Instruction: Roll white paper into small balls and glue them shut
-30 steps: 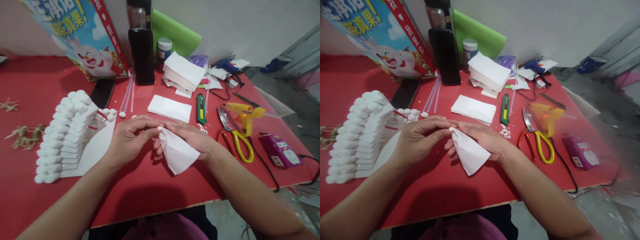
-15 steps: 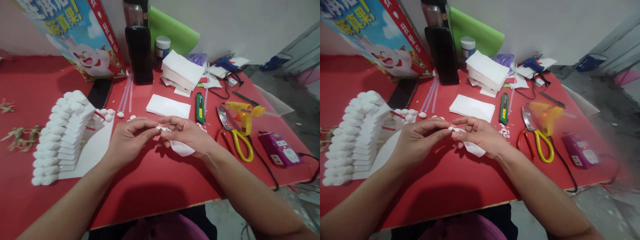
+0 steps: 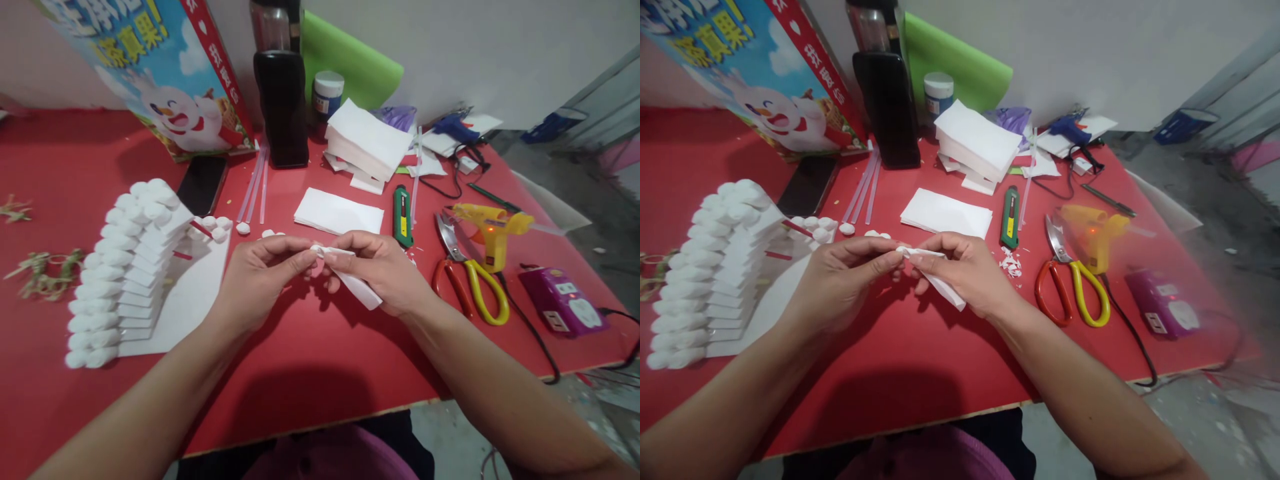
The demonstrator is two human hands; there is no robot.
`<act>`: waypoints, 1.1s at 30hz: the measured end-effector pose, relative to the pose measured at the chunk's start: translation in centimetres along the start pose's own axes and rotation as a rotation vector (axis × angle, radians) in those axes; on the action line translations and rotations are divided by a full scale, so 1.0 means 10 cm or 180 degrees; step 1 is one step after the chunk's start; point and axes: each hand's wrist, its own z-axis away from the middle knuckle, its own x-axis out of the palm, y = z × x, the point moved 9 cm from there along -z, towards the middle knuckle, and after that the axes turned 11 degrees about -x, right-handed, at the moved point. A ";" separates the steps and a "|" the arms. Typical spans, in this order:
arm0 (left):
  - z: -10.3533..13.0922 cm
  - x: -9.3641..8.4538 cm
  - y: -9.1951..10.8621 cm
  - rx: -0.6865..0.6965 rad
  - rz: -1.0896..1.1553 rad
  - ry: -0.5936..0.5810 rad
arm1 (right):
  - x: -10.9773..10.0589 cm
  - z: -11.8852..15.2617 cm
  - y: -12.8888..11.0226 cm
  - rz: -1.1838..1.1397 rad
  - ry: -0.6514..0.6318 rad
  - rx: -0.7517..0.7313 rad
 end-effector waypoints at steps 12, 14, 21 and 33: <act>0.17 -0.01 0.21 0.0990 -0.0748 0.0716 | 0.15 0.19 -0.60 0.2316 0.0197 -0.2176; 0.21 0.00 0.29 0.1328 -0.0955 0.0754 | 0.14 0.18 -0.60 0.2250 0.0149 -0.2145; 0.39 0.13 0.40 0.2123 -0.1504 0.0755 | 0.08 0.18 -0.58 0.2123 0.0415 -0.2001; 0.31 0.06 0.23 0.1059 -0.1067 0.0971 | 0.21 0.24 -0.65 0.2533 0.0308 -0.2218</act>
